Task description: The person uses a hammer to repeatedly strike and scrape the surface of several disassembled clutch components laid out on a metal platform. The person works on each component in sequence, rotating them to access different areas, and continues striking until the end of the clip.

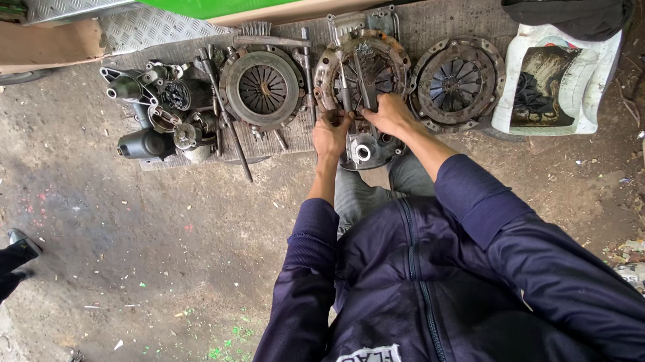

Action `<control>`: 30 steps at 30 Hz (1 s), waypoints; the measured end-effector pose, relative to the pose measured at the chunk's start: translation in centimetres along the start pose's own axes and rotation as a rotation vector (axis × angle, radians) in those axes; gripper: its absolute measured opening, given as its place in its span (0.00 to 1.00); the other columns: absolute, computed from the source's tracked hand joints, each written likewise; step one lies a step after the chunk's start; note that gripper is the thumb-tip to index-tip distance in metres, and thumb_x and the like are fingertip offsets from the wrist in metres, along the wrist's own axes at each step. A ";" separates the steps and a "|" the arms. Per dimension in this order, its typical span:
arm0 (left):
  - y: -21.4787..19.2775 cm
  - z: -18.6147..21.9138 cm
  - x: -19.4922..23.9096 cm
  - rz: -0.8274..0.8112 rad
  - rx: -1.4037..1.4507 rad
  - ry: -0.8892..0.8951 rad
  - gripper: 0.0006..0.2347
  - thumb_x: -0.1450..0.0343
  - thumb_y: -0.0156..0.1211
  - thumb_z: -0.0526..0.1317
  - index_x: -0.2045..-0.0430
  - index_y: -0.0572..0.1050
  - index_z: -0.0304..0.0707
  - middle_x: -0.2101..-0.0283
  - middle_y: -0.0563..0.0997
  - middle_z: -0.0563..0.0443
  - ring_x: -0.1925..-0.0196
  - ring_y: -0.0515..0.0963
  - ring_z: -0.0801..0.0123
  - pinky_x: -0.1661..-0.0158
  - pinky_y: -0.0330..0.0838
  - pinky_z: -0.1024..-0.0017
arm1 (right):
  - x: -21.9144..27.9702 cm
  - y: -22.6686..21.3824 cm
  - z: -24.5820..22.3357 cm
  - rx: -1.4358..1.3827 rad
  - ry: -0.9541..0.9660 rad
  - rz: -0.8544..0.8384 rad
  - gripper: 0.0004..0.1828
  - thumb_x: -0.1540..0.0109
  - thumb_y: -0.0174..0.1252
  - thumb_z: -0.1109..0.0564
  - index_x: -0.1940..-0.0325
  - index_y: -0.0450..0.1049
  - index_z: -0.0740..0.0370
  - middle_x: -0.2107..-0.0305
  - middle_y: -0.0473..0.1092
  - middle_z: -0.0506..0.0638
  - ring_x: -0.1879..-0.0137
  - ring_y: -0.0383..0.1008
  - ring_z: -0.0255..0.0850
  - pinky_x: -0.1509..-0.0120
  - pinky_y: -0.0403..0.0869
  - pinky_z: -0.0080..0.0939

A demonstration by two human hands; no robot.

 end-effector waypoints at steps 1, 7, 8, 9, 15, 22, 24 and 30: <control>0.5 -0.4 -0.2 0.004 -0.029 -0.036 0.16 0.36 0.69 0.51 0.62 0.82 0.42 0.64 0.87 0.53 0.68 0.86 0.65 0.65 0.80 0.66 | 0.1 0.2 -0.3 -0.012 -0.080 0.061 0.24 0.35 0.64 0.44 0.56 0.76 0.72 0.71 0.77 0.60 0.69 0.78 0.50 0.61 0.77 0.51; 2.4 -1.0 -2.6 0.130 -0.140 0.055 0.16 0.35 0.71 0.53 0.63 0.81 0.42 0.61 0.86 0.45 0.57 0.85 0.53 0.56 0.77 0.59 | -0.5 0.3 -2.7 0.056 -0.071 0.148 0.23 0.38 0.66 0.50 0.49 0.72 0.73 0.56 0.75 0.66 0.50 0.78 0.57 0.40 0.75 0.54; 2.7 -1.4 -2.6 0.134 -0.160 0.038 0.17 0.35 0.71 0.54 0.63 0.81 0.42 0.60 0.86 0.45 0.57 0.85 0.53 0.55 0.77 0.58 | -0.2 0.7 -2.6 0.090 -0.054 0.134 0.25 0.38 0.66 0.51 0.47 0.71 0.73 0.52 0.74 0.67 0.46 0.77 0.58 0.38 0.74 0.54; 3.0 -1.4 -2.9 0.134 -0.181 0.028 0.18 0.35 0.71 0.55 0.63 0.81 0.42 0.60 0.85 0.45 0.56 0.85 0.52 0.54 0.77 0.58 | -0.1 0.7 -2.5 0.121 -0.034 0.126 0.26 0.38 0.65 0.52 0.44 0.70 0.74 0.48 0.72 0.67 0.43 0.75 0.58 0.37 0.73 0.54; 3.0 -0.8 -3.3 0.117 -0.351 0.086 0.26 0.35 0.69 0.56 0.48 0.73 0.40 0.54 0.83 0.41 0.53 0.83 0.49 0.53 0.76 0.55 | 0.8 2.1 -1.9 0.051 -0.200 0.174 0.36 0.43 0.68 0.53 0.37 0.63 0.73 0.41 0.62 0.73 0.36 0.65 0.67 0.34 0.68 0.56; 2.3 0.4 -0.3 0.181 -0.437 0.278 0.38 0.33 0.71 0.52 0.35 0.58 0.29 0.36 0.66 0.28 0.36 0.70 0.40 0.41 0.70 0.57 | 3.0 2.0 5.8 0.043 -0.290 0.167 0.29 0.40 0.66 0.49 0.42 0.69 0.68 0.46 0.69 0.66 0.39 0.71 0.60 0.35 0.71 0.53; 1.6 1.2 0.8 0.142 -0.477 0.223 0.43 0.36 0.72 0.52 0.33 0.53 0.25 0.38 0.63 0.24 0.36 0.66 0.38 0.39 0.67 0.56 | 3.8 1.7 8.8 0.049 -0.285 0.179 0.28 0.42 0.67 0.49 0.44 0.71 0.68 0.48 0.72 0.64 0.39 0.73 0.59 0.35 0.72 0.51; 1.8 3.5 4.3 0.178 -0.558 0.384 0.36 0.34 0.70 0.48 0.40 0.56 0.21 0.40 0.62 0.25 0.35 0.64 0.38 0.33 0.63 0.56 | 6.5 0.2 19.3 -0.152 0.006 0.248 0.25 0.41 0.67 0.44 0.50 0.75 0.65 0.55 0.77 0.61 0.47 0.78 0.54 0.42 0.75 0.50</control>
Point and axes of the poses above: each hand's wrist, its own x-axis away from the middle knuckle, its own y-axis out of the palm, z = x × y, the point moved 2 cm from there along -x, towards the middle knuckle
